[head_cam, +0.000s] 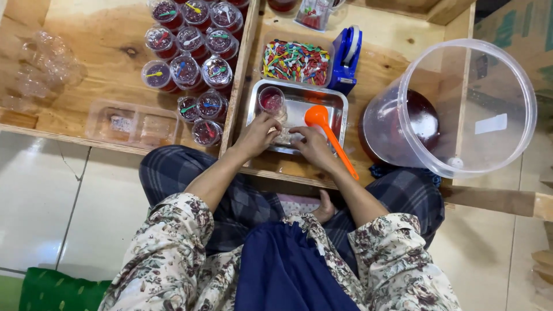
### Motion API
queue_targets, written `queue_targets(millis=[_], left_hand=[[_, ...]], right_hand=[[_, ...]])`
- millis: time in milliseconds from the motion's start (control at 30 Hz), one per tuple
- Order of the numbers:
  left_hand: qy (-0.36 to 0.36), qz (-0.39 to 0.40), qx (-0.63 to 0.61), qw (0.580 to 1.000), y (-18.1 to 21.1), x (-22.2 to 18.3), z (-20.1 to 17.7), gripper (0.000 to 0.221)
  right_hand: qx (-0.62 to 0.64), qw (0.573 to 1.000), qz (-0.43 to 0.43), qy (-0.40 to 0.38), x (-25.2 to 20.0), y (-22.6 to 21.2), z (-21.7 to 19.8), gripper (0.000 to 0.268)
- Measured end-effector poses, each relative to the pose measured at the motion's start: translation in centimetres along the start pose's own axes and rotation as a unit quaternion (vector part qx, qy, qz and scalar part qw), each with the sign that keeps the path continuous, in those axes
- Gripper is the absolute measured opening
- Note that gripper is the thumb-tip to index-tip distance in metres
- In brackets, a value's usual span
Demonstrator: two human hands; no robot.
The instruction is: The person fills small plastic cups with a dark red liquid from a bucket using a ladle and then applies plastic lids to seal each cup by hand.
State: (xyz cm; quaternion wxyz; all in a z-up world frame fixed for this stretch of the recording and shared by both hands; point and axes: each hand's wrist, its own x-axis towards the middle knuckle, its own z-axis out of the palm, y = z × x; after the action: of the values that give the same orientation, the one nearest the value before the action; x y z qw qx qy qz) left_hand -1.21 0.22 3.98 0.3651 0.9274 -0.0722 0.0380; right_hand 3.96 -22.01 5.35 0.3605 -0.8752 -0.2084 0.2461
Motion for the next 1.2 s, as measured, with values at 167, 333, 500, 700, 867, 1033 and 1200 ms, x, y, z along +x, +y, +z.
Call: queue_targets(millis=[167, 333, 500, 700, 867, 1033, 1200], left_hand=[[-0.004, 0.003, -0.078, 0.997, -0.3, 0.1, 0.1, 0.03], [-0.076, -0.047, -0.038, 0.995, -2.4, -0.3, 1.4, 0.068], [-0.129, -0.093, 0.069, 0.985, -4.1, -0.4, 2.8, 0.06], [-0.033, -0.123, -0.066, 0.99, -2.6, 0.3, 1.9, 0.021], [-0.061, -0.194, -0.356, 0.912, 0.9, 0.2, 1.9, 0.044], [-0.07, -0.166, -0.538, 0.823, 3.2, 1.0, 2.3, 0.088], [-0.035, -0.167, -0.65, 0.741, 6.2, 1.2, 1.8, 0.077]], right_hand=[[0.039, 0.998, 0.039, -0.006, 0.3, -0.4, -1.7, 0.025], [0.125, 0.989, 0.076, 0.005, 1.7, 2.6, -1.5, 0.022], [0.203, 0.973, 0.056, 0.091, 1.7, 2.3, -3.2, 0.025], [0.132, 0.973, -0.039, 0.185, -1.1, -0.5, -6.1, 0.019], [0.086, 0.976, -0.086, 0.183, -2.5, -2.7, -5.7, 0.01], [0.059, 0.973, -0.166, 0.147, -4.4, -4.6, -6.2, 0.012], [0.081, 0.973, -0.176, 0.128, -5.1, -4.6, -7.3, 0.013]])
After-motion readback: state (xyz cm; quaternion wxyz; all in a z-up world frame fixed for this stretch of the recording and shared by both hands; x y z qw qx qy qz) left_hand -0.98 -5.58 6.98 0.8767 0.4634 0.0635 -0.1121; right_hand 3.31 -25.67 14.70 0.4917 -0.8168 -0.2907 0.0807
